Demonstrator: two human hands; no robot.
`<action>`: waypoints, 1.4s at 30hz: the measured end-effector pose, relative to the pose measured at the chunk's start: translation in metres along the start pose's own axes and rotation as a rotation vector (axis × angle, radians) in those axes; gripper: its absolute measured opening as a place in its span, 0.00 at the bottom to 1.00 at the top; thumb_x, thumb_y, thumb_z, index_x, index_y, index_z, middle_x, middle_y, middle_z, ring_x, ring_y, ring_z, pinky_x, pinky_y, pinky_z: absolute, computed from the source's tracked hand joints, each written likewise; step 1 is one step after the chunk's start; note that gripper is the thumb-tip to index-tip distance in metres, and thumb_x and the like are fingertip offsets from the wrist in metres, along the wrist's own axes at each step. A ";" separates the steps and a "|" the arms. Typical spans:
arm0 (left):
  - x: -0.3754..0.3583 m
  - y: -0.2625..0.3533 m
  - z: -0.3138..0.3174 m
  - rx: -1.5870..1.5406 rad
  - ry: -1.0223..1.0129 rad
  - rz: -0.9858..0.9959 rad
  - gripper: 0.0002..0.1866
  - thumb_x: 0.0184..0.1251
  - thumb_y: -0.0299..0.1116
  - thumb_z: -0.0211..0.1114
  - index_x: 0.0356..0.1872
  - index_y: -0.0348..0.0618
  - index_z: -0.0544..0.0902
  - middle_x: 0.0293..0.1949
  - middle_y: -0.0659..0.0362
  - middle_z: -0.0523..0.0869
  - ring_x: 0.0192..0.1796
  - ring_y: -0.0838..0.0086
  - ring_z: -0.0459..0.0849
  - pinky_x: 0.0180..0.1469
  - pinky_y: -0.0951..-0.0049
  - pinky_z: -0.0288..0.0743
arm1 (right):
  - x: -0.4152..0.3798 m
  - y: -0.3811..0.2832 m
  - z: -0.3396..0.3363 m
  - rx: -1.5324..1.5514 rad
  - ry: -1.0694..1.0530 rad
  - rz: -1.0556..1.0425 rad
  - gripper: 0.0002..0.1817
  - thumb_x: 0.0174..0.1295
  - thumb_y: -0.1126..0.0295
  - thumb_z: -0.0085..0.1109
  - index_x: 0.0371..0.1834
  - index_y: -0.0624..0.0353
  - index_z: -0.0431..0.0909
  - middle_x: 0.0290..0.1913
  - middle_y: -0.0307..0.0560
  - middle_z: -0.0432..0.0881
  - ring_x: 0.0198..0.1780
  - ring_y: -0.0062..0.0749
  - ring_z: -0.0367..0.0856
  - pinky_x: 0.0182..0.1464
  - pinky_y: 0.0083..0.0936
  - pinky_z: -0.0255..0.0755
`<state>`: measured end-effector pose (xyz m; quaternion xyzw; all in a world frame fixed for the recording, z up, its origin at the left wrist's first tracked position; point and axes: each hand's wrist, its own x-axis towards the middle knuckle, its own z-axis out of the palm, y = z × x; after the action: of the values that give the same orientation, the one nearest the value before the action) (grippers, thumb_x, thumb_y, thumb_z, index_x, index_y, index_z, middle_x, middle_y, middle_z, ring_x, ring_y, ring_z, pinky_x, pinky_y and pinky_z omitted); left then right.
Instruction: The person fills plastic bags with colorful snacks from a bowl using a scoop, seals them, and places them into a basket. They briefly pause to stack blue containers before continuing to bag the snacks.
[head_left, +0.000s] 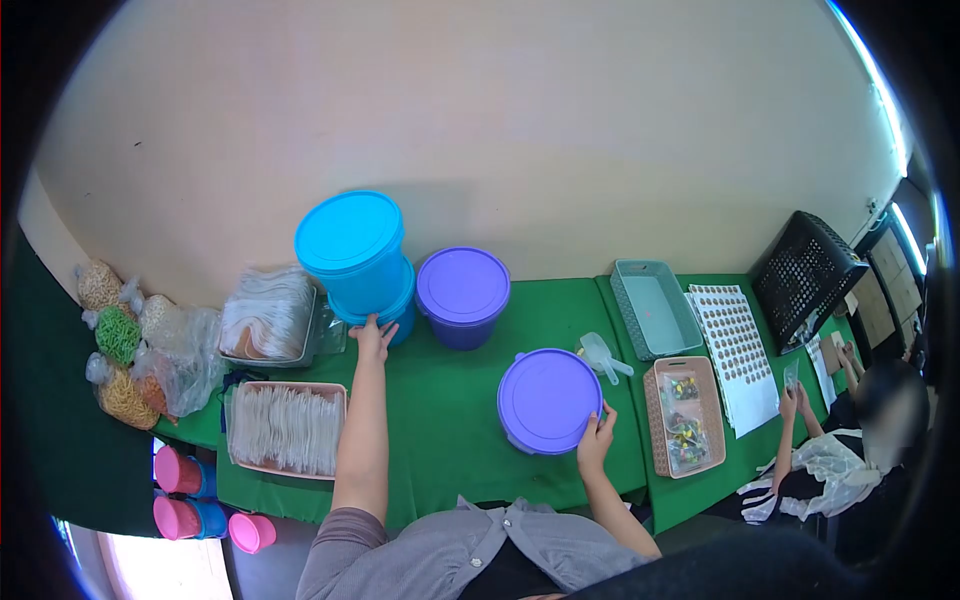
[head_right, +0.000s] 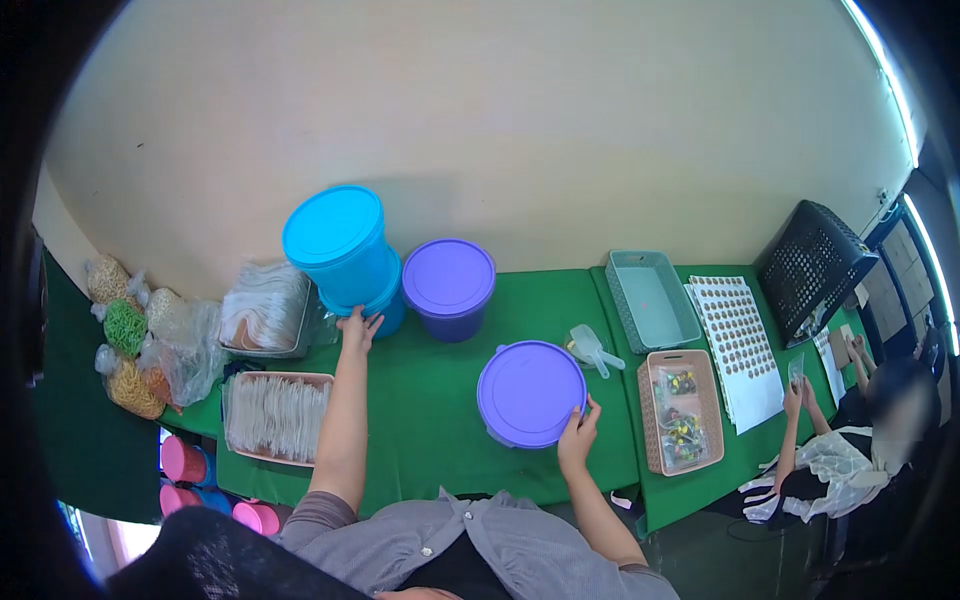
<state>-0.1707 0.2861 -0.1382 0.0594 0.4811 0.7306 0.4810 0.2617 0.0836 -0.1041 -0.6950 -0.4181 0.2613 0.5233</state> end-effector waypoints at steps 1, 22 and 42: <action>-0.001 -0.001 0.000 -0.016 -0.018 -0.019 0.27 0.64 0.26 0.61 0.50 0.46 0.48 0.52 0.44 0.65 0.46 0.50 0.81 0.46 0.43 0.83 | 0.000 0.002 0.000 0.002 0.001 0.003 0.15 0.73 0.71 0.45 0.61 0.61 0.66 0.23 0.39 0.75 0.25 0.17 0.69 0.29 0.21 0.63; -0.214 -0.047 -0.045 0.535 -0.616 -0.033 0.24 0.78 0.42 0.39 0.61 0.35 0.72 0.57 0.50 0.77 0.61 0.67 0.74 0.66 0.69 0.63 | -0.030 -0.085 0.041 -0.187 -0.374 -0.547 0.15 0.60 0.73 0.57 0.49 0.63 0.72 0.29 0.49 0.75 0.31 0.39 0.75 0.35 0.34 0.69; -0.253 -0.065 -0.068 0.259 -0.400 0.122 0.30 0.78 0.50 0.32 0.59 0.33 0.71 0.57 0.50 0.77 0.62 0.66 0.73 0.68 0.65 0.61 | -0.032 -0.120 0.135 -0.098 -0.404 -0.881 0.08 0.61 0.69 0.60 0.34 0.62 0.77 0.38 0.52 0.75 0.43 0.47 0.72 0.47 0.39 0.67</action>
<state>-0.0317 0.0554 -0.1288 0.2929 0.4615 0.6641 0.5102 0.0999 0.1376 -0.0355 -0.4113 -0.7776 0.1246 0.4590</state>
